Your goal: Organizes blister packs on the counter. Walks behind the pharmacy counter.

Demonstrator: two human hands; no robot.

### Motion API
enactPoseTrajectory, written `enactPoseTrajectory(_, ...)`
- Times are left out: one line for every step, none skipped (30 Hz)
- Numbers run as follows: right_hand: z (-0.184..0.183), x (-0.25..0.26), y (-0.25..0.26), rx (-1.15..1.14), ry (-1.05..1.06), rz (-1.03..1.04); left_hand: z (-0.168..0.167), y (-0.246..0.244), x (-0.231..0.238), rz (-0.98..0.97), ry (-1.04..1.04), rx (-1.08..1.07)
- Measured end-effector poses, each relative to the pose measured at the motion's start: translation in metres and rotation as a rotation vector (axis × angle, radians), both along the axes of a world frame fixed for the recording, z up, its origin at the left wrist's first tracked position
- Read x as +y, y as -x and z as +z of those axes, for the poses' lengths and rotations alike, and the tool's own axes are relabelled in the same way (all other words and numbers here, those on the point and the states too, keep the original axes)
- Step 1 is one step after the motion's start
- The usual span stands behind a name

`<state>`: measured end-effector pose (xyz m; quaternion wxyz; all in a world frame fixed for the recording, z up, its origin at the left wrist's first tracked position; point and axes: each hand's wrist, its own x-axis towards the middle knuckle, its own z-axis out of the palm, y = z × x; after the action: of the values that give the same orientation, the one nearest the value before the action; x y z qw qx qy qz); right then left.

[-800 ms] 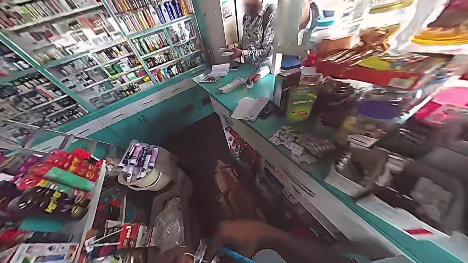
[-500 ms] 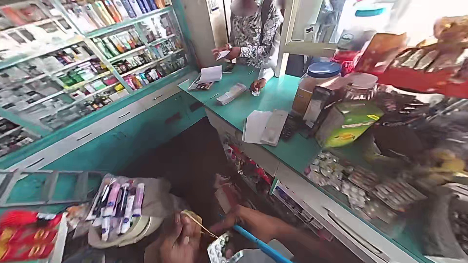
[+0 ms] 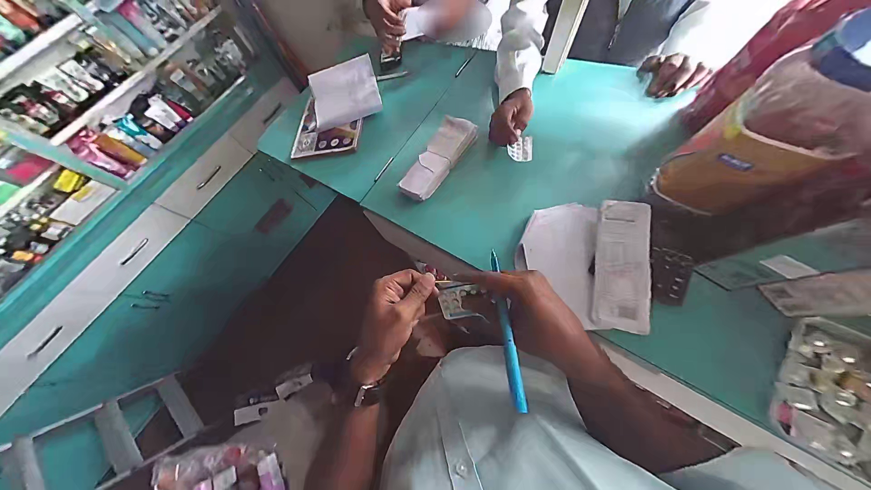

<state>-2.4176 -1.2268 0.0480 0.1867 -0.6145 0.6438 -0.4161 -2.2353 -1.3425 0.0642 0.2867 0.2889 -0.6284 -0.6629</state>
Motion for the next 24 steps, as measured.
enactPoseTrajectory(0.000, -0.018, -0.005, 0.049, 0.039, -0.086, -0.002, 0.004, -0.016, 0.008, 0.001, -0.008)
enactPoseTrajectory(-0.001, -0.033, -0.009, 0.080, 0.062, -0.159, -0.005, 0.008, -0.030, 0.011, -0.002, 0.002)
enactPoseTrajectory(0.000, -0.046, -0.012, 0.072, 0.073, -0.186, -0.010, 0.010, -0.043, 0.009, -0.015, 0.037)
enactPoseTrajectory(0.003, -0.058, -0.012, 0.021, 0.086, -0.164, -0.014, 0.011, -0.058, 0.007, -0.050, 0.103)
enactPoseTrajectory(0.004, -0.068, -0.010, -0.082, 0.099, -0.102, -0.020, 0.011, -0.076, 0.008, -0.126, 0.190)
enactPoseTrajectory(0.004, -0.077, -0.007, -0.230, 0.124, -0.020, -0.025, 0.011, -0.095, 0.016, -0.228, 0.286)
enactPoseTrajectory(0.002, -0.084, -0.001, -0.402, 0.161, 0.065, -0.031, 0.014, -0.116, 0.036, -0.339, 0.373)
enactPoseTrajectory(-0.002, -0.092, 0.004, -0.575, 0.218, 0.130, -0.037, 0.017, -0.137, 0.038, -0.409, 0.432)
enactPoseTrajectory(-0.007, -0.100, 0.006, -0.719, 0.278, 0.148, -0.043, 0.020, -0.157, 0.001, -0.409, 0.452)
enactPoseTrajectory(-0.010, -0.109, 0.004, -0.814, 0.334, 0.104, -0.049, 0.021, -0.174, -0.089, -0.356, 0.451)
enactPoseTrajectory(-0.012, -0.120, -0.002, -0.850, 0.380, 0.011, -0.051, 0.022, -0.187, -0.229, -0.277, 0.439)
enactPoseTrajectory(-0.012, -0.133, -0.009, -0.831, 0.417, -0.104, -0.051, 0.027, -0.195, -0.371, -0.174, 0.425)
enactPoseTrajectory(-0.012, -0.150, -0.014, -0.766, 0.444, -0.223, -0.048, 0.035, -0.204, -0.483, -0.075, 0.423)
enactPoseTrajectory(-0.013, -0.166, -0.022, -0.695, 0.458, -0.349, -0.045, 0.041, -0.209, -0.534, -0.031, 0.426)
enactPoseTrajectory(-0.016, -0.181, -0.033, -0.636, 0.465, -0.467, -0.043, 0.043, -0.212, -0.498, -0.045, 0.414)
enactPoseTrajectory(-0.019, -0.192, -0.042, -0.591, 0.474, -0.562, -0.043, 0.046, -0.216, -0.441, -0.069, 0.381)
enactPoseTrajectory(-0.020, -0.200, -0.049, -0.565, 0.487, -0.637, -0.045, 0.048, -0.223, -0.411, -0.101, 0.357)
enactPoseTrajectory(-0.019, -0.205, -0.053, -0.546, 0.498, -0.704, -0.048, 0.051, -0.230, -0.397, -0.171, 0.356)
enactPoseTrajectory(-0.017, -0.207, -0.055, -0.521, 0.511, -0.774, -0.051, 0.053, -0.239, -0.393, -0.270, 0.369)
enactPoseTrajectory(-0.015, -0.206, -0.055, -0.488, 0.525, -0.846, -0.053, 0.054, -0.247, -0.391, -0.368, 0.376)
enactPoseTrajectory(-0.013, -0.204, -0.054, -0.465, 0.545, -0.910, -0.053, 0.055, -0.255, -0.404, -0.458, 0.375)
enactPoseTrajectory(-0.011, -0.202, -0.054, -0.457, 0.578, -0.944, -0.053, 0.055, -0.261, -0.417, -0.544, 0.349)
enactPoseTrajectory(-0.011, -0.199, -0.055, -0.450, 0.625, -0.939, -0.052, 0.056, -0.265, -0.417, -0.614, 0.297)
enactPoseTrajectory(-0.013, -0.197, -0.055, -0.421, 0.668, -0.894, -0.050, 0.057, -0.267, -0.417, -0.648, 0.235)
